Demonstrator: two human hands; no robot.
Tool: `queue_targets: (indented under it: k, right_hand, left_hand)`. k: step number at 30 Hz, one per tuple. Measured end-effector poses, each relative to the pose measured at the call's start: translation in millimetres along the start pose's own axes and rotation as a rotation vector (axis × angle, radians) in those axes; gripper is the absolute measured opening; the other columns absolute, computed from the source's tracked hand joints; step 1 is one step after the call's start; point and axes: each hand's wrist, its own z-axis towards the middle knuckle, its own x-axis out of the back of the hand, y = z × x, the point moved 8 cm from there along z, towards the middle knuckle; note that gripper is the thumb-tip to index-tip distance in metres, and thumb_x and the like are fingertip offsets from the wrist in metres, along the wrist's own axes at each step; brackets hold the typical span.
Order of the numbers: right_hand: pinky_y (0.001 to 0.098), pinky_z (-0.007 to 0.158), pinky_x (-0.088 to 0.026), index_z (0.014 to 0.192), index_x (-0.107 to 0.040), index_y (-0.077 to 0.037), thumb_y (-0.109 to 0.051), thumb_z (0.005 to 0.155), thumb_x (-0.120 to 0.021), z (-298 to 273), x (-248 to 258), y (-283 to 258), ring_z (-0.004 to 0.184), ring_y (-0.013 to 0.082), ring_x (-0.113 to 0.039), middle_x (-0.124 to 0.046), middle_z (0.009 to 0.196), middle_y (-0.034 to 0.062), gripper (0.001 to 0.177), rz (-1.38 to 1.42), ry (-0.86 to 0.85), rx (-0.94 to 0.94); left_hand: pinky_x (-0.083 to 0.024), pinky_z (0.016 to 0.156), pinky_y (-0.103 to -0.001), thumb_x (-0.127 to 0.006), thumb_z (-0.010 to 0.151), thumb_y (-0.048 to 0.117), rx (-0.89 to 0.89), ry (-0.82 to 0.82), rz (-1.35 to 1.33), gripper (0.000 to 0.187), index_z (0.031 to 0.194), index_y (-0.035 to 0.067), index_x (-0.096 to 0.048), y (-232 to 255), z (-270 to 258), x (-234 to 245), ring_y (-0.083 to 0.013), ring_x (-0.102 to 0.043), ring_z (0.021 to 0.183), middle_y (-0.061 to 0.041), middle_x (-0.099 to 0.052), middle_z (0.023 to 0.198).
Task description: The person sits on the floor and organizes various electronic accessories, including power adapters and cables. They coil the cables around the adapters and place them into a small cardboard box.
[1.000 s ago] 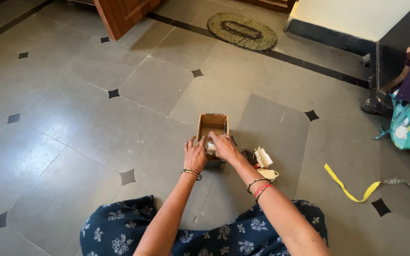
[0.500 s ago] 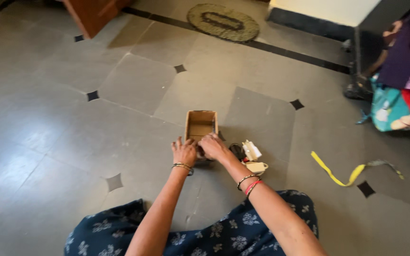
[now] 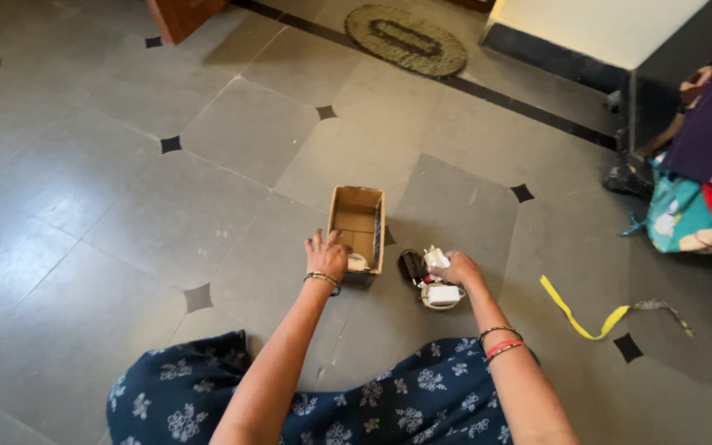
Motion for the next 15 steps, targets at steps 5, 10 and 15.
queue_targets:
  k: [5, 10, 15]
  right_hand:
    - [0.04, 0.084, -0.058, 0.108, -0.076, -0.006, -0.042, 0.066, -0.092, 2, -2, -8, 0.088, 0.0266, -0.075, -0.078, 0.097, 0.0143, 0.058, 0.133, 0.132, 0.024]
    - [0.0425, 0.077, -0.063, 0.111, -0.069, -0.003, -0.03, 0.07, -0.09, -8, 10, 8, 0.087, 0.0289, -0.078, -0.077, 0.099, 0.0156, 0.054, 0.448, 0.204, -0.208]
    - [0.0361, 0.087, -0.056, 0.116, -0.07, -0.003, -0.026, 0.068, -0.094, -28, 75, -58, 0.1, 0.0256, -0.072, -0.075, 0.112, 0.0163, 0.058, 0.442, 0.552, 0.188]
  left_hand:
    - [-0.018, 0.118, -0.064, -0.048, 0.096, 0.027, 0.005, -0.032, 0.025, 0.035, 0.101, 0.031, -0.082, 4, -1, 5, -0.0388, -0.028, 0.146, 0.001, -0.048, 0.15]
    - [-0.017, 0.119, -0.062, -0.049, 0.095, 0.027, 0.006, -0.056, 0.059, 0.034, 0.101, 0.033, -0.082, 6, -1, 5, -0.0389, -0.027, 0.147, -0.001, -0.047, 0.15]
    - [-0.015, 0.12, -0.063, -0.051, 0.094, 0.029, -0.016, -0.036, 0.08, 0.032, 0.099, 0.029, -0.083, 7, 0, 4, -0.0405, -0.024, 0.147, -0.005, -0.045, 0.152]
